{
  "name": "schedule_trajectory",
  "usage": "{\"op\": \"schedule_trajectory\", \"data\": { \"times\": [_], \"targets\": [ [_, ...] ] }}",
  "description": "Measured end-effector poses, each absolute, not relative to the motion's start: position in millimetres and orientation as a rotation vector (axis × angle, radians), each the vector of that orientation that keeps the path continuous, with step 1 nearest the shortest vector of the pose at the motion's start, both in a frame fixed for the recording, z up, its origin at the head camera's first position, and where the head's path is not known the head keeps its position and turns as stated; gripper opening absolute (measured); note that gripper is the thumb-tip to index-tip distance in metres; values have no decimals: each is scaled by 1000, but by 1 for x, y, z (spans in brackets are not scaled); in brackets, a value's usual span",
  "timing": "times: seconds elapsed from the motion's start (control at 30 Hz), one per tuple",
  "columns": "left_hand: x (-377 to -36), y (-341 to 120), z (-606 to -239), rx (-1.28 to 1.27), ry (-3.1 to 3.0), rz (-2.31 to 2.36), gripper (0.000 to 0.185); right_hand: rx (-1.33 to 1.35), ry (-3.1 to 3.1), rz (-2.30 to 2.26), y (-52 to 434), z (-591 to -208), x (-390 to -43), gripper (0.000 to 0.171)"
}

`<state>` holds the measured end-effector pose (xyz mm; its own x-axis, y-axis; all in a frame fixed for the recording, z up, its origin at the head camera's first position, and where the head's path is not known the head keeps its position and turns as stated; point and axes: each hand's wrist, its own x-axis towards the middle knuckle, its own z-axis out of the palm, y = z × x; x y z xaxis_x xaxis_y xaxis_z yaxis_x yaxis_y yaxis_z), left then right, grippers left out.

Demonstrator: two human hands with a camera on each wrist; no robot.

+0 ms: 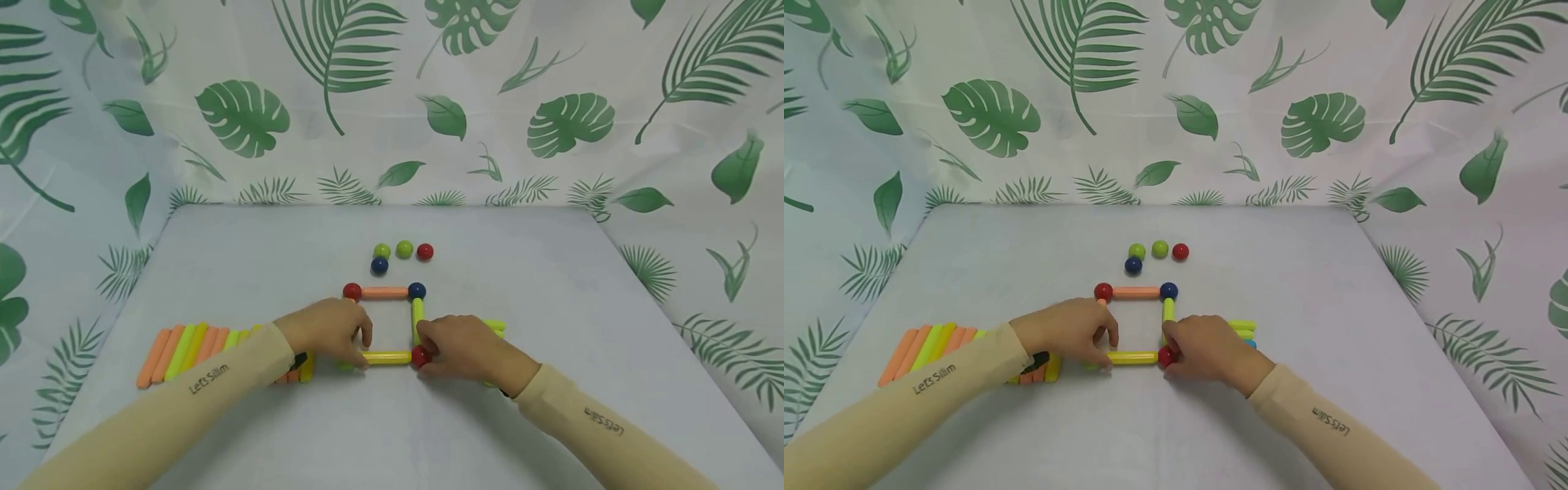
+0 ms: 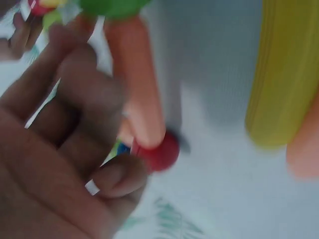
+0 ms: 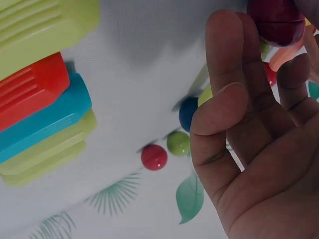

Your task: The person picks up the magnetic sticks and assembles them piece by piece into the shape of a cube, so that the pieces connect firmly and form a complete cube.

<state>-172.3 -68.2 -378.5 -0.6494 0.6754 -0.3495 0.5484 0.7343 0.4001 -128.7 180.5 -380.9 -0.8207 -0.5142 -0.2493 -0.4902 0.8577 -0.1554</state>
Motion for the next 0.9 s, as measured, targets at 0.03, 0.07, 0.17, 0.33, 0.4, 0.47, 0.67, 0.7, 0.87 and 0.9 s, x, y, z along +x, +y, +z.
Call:
{"op": "schedule_trajectory", "data": {
  "times": [0.03,0.07,0.17,0.33,0.4,0.47,0.67,0.7,0.87,0.9],
  "targets": [
    [-173,-71,-376,912,2450,357,21,-759,2752,-130,180,-381,-129,38],
    [-174,-73,-374,896,2441,356,21,-759,2752,-144,180,-380,-129,38],
    [-175,-77,-371,878,2408,358,22,-782,2755,-177,180,-380,-129,38],
    [-175,-78,-373,909,2375,380,20,-823,2755,-179,181,-381,-129,36],
    [-175,-77,-374,914,2368,386,19,-818,2752,-166,181,-381,-128,36],
    [-174,-76,-375,916,2365,390,19,-812,2748,-152,182,-381,-128,35],
    [-175,-79,-376,932,2344,443,21,-797,2737,-144,180,-380,-126,35],
    [-176,-81,-376,928,2329,480,22,-791,2735,-143,180,-380,-126,35],
    [-188,-92,-373,866,2301,683,31,-784,2754,-105,179,-377,-126,39],
    [-192,-93,-374,857,2322,715,30,-801,2770,-91,178,-376,-125,41]
  ]
}}
